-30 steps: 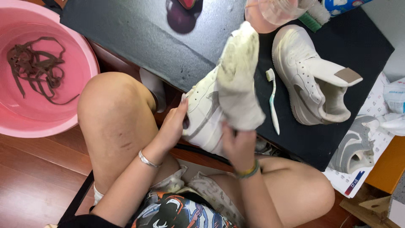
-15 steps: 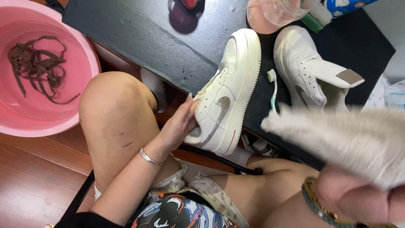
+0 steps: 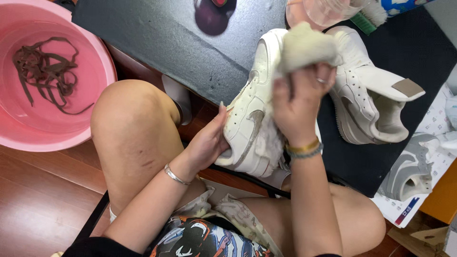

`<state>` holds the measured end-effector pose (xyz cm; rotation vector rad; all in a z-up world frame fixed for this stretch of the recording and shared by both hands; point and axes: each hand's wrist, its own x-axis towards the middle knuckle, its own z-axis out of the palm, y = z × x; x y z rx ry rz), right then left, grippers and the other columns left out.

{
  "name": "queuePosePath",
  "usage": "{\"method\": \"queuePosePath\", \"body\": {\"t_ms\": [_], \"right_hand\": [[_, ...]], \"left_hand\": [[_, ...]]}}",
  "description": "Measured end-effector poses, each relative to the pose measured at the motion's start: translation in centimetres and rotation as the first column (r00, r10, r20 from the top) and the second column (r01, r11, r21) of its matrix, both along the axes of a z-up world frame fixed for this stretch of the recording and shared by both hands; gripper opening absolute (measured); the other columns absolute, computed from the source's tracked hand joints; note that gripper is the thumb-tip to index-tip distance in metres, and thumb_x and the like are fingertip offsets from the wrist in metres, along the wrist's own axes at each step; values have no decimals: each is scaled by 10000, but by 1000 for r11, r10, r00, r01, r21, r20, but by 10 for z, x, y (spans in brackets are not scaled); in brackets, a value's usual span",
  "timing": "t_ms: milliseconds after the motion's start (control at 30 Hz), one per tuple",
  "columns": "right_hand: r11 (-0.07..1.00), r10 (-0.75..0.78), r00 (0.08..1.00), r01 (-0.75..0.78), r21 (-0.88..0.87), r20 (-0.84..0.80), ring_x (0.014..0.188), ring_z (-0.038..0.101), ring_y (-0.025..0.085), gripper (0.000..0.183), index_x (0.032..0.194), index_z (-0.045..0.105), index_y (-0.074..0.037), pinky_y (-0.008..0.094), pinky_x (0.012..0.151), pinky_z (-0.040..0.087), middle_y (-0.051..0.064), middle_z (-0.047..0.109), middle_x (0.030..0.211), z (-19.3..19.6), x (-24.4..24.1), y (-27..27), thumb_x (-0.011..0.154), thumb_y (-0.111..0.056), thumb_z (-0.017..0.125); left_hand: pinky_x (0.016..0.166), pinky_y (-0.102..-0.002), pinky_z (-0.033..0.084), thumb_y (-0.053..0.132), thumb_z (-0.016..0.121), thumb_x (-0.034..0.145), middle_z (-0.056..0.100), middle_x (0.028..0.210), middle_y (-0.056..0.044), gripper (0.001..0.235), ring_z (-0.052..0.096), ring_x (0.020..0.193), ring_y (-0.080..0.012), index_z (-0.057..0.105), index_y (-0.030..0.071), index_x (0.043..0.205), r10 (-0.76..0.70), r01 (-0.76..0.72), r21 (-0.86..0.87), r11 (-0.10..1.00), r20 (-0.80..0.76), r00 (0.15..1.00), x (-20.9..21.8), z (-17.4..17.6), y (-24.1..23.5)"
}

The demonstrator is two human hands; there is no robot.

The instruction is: The person cleans a pair of white sneakers by scrubbing them with a toothbrush and wiping them with a cloth. They dip the toothbrush into a container of pink liquid and apply it to the shoes, then wipe off the residue with a cloth.

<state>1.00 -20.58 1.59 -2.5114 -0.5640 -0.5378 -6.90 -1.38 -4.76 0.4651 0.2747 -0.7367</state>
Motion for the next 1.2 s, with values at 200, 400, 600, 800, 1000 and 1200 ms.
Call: {"method": "queuePosePath", "body": {"t_ms": [200, 400, 600, 800, 1000, 1200], "right_hand": [[977, 156, 973, -176, -116, -168, 974, 633, 422, 111, 991, 652, 48, 470, 887, 502, 211, 646, 1003, 11, -12, 4, 885, 45, 620], [975, 222, 947, -221, 34, -233, 999, 682, 417, 177, 946, 681, 70, 445, 919, 562, 219, 669, 983, -6, -63, -17, 813, 121, 576], [977, 204, 936, -177, 114, -289, 1193, 648, 466, 301, 1046, 717, 62, 475, 1054, 504, 255, 698, 1130, -4, -117, -19, 785, 141, 590], [984, 156, 965, -135, 112, -209, 1164, 669, 447, 203, 933, 724, 52, 532, 1069, 508, 215, 711, 1102, -26, -161, -29, 765, 141, 652], [951, 256, 955, -221, 214, -151, 1033, 707, 375, 124, 798, 695, 10, 528, 945, 531, 160, 729, 1000, -53, -211, -45, 696, 55, 749], [891, -83, 951, 205, 406, -299, 1121, 688, 329, 235, 967, 694, 20, 479, 1028, 518, 166, 731, 1045, -59, -260, -62, 787, 138, 599]], "left_hand": [[1251, -410, 307, 615, 241, 1062, 401, 1626, -141, 835, 406, 1488, -248, 260, 0, 1626, 174, -162, -210, 964, 40, 984, 5, 4, -10], [1272, -468, 259, 714, 267, 1006, 336, 1652, -181, 955, 356, 1511, -315, 212, 6, 1645, 197, -199, -347, 916, -42, 980, 7, 10, -16], [1301, -457, 233, 752, 275, 980, 288, 1696, -182, 1022, 321, 1553, -309, 185, -3, 1663, 218, -200, -345, 917, 13, 976, 9, 16, -15], [1298, -459, 238, 781, 267, 963, 292, 1694, -196, 1065, 324, 1552, -321, 193, -23, 1658, 208, -194, -348, 917, 3, 978, 5, 22, -18], [1294, -443, 257, 783, 250, 968, 310, 1691, -194, 1068, 343, 1544, -318, 200, -23, 1667, 204, -209, -391, 896, -55, 977, 10, 24, -21], [1302, -450, 276, 773, 280, 978, 337, 1677, -203, 1055, 368, 1538, -318, 206, -20, 1671, 274, -252, -378, 891, 3, 962, 31, 25, -20]]}}
